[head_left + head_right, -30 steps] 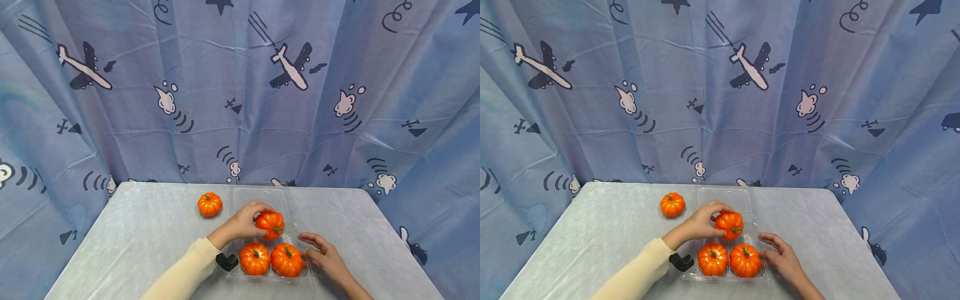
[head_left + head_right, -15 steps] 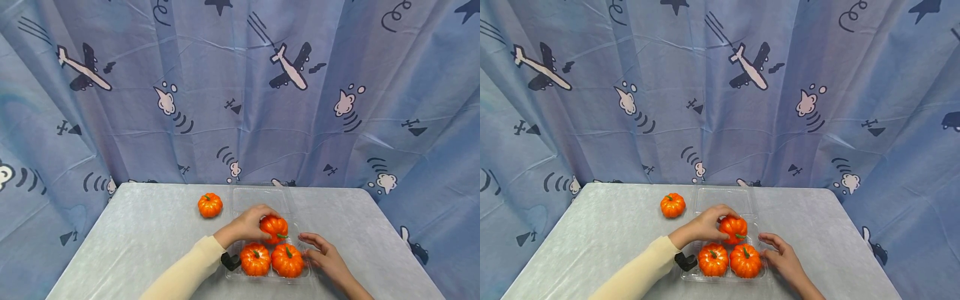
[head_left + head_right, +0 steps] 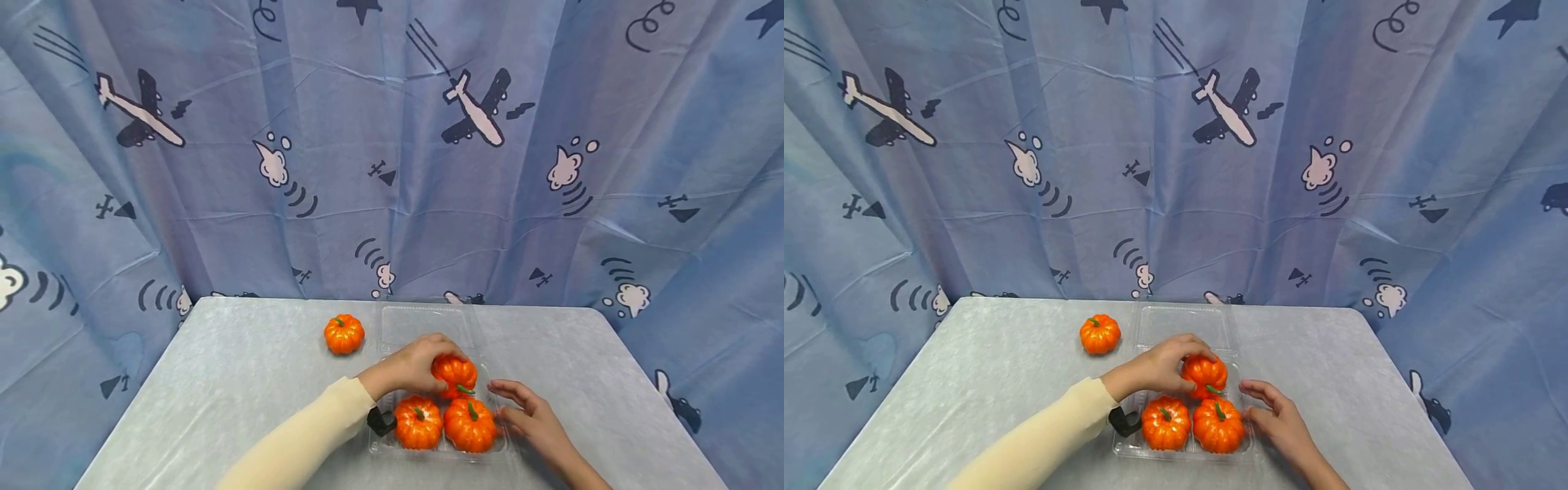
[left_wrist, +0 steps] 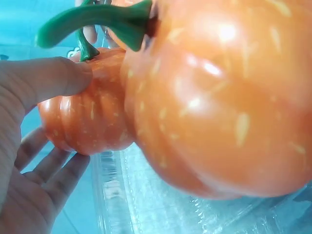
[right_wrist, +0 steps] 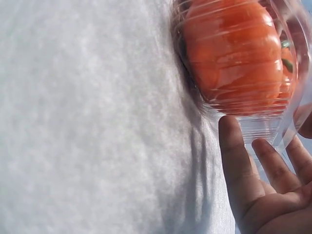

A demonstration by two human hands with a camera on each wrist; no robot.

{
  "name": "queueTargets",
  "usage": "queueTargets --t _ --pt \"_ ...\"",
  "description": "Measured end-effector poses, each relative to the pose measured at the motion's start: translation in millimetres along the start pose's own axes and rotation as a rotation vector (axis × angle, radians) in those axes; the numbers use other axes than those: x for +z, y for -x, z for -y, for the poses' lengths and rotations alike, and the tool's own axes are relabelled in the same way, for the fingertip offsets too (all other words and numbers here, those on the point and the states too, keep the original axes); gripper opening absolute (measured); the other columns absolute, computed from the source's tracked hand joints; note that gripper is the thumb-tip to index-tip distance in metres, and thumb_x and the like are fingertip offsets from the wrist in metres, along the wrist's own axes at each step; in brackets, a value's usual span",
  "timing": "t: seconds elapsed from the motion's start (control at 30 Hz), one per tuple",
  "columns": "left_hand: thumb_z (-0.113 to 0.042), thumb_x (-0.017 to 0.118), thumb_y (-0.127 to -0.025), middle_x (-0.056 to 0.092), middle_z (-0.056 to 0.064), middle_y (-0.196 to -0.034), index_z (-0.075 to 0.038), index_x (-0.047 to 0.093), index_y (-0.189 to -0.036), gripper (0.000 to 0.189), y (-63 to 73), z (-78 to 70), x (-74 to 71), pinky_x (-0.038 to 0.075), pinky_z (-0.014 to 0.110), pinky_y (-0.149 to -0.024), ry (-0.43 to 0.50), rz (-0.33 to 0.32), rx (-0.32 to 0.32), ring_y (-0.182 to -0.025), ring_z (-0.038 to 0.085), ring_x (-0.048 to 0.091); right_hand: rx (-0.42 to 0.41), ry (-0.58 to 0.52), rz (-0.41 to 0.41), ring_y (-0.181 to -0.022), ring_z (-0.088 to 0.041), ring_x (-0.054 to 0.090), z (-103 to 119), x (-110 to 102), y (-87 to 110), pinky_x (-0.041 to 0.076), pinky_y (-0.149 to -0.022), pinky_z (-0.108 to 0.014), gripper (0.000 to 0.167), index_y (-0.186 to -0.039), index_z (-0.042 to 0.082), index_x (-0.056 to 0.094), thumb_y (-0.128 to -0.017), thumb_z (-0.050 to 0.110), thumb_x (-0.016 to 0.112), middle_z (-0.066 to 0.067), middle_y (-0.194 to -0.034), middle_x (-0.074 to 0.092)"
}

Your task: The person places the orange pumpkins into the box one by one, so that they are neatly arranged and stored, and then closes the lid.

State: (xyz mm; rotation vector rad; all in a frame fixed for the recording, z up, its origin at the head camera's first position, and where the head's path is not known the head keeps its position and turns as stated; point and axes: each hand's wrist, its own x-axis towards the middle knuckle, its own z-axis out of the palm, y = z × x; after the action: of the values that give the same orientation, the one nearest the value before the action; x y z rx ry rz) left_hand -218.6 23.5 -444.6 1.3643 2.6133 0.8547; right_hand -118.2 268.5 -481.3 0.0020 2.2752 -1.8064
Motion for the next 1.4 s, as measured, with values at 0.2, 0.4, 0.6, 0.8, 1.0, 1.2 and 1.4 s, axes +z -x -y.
queueTargets --t 0.2,0.4,0.6,0.8,1.0,1.2,1.4 --pt "-0.013 0.080 -0.072 0.058 -0.005 -0.118 -0.026 0.065 -0.120 0.052 -3.9 -0.6 2.8 0.044 0.017 -0.095 0.009 0.002 -0.007 -0.110 0.009 0.054 0.003 0.000 0.007 -0.094 -0.015 0.065 0.6 -0.2 -0.5 0.058 -0.080 -0.035 0.051 -0.141 -0.005 0.036 -0.096 0.009 0.053 -0.032 -0.144 0.038" --pt "-0.014 0.082 -0.072 0.058 -0.003 -0.118 -0.025 0.064 -0.122 0.054 -7.1 0.5 5.6 0.044 0.017 -0.095 0.001 0.014 -0.007 -0.109 0.009 0.054 -0.010 0.000 0.014 -0.092 -0.014 0.065 0.9 -0.3 0.0 0.059 -0.078 -0.035 0.050 -0.141 -0.005 0.037 -0.096 0.009 0.053 -0.033 -0.143 0.038" --pt "-0.014 0.082 -0.071 0.059 -0.004 -0.116 -0.025 0.063 -0.121 0.055 -9.1 0.5 5.8 0.044 0.017 -0.094 -0.024 0.026 -0.001 -0.107 0.008 0.055 -0.038 0.009 0.017 -0.091 -0.011 0.065 1.2 -1.4 1.3 0.058 -0.079 -0.032 0.049 -0.141 -0.005 0.037 -0.096 0.008 0.052 -0.033 -0.143 0.039" --pt "-0.014 0.083 -0.070 0.059 -0.003 -0.116 -0.023 0.063 -0.120 0.055 -8.7 -2.1 5.5 0.044 0.016 -0.095 -0.038 0.035 0.006 -0.107 0.009 0.056 -0.045 0.014 0.019 -0.092 -0.011 0.065 -0.1 -2.2 1.5 0.057 -0.079 -0.031 0.049 -0.141 -0.005 0.037 -0.097 0.009 0.052 -0.033 -0.142 0.040" --pt "-0.020 0.083 -0.071 0.059 -0.004 -0.120 -0.023 0.063 -0.121 0.054 -8.6 -2.5 6.9 0.043 0.017 -0.098 -0.091 0.059 0.027 -0.112 0.009 0.055 -0.029 0.010 0.011 -0.093 -0.013 0.065 -0.3 -1.5 0.9 0.058 -0.079 -0.032 0.050 -0.141 -0.005 0.037 -0.096 0.009 0.053 -0.033 -0.143 0.038" --pt "-0.017 0.079 -0.075 0.060 -0.002 -0.120 -0.023 0.064 -0.121 0.048 -8.2 -2.8 6.3 0.043 0.016 -0.097 -0.090 0.057 0.031 -0.110 0.010 0.056 -0.005 0.005 0.011 -0.093 -0.015 0.065 -0.3 -0.6 0.3 0.058 -0.079 -0.033 0.051 -0.141 -0.004 0.036 -0.096 0.011 0.054 -0.033 -0.144 0.037" --pt "-0.018 0.077 -0.077 0.060 -0.003 -0.120 -0.023 0.064 -0.123 0.048 -6.2 -1.8 4.5 0.043 0.018 -0.098 -0.035 0.036 0.011 -0.112 0.010 0.056 -0.006 0.013 0.010 -0.092 -0.013 0.065 1.2 -0.6 0.6 0.058 -0.080 -0.032 0.050 -0.141 -0.005 0.037 -0.096 0.010 0.054 -0.033 -0.144 0.038"
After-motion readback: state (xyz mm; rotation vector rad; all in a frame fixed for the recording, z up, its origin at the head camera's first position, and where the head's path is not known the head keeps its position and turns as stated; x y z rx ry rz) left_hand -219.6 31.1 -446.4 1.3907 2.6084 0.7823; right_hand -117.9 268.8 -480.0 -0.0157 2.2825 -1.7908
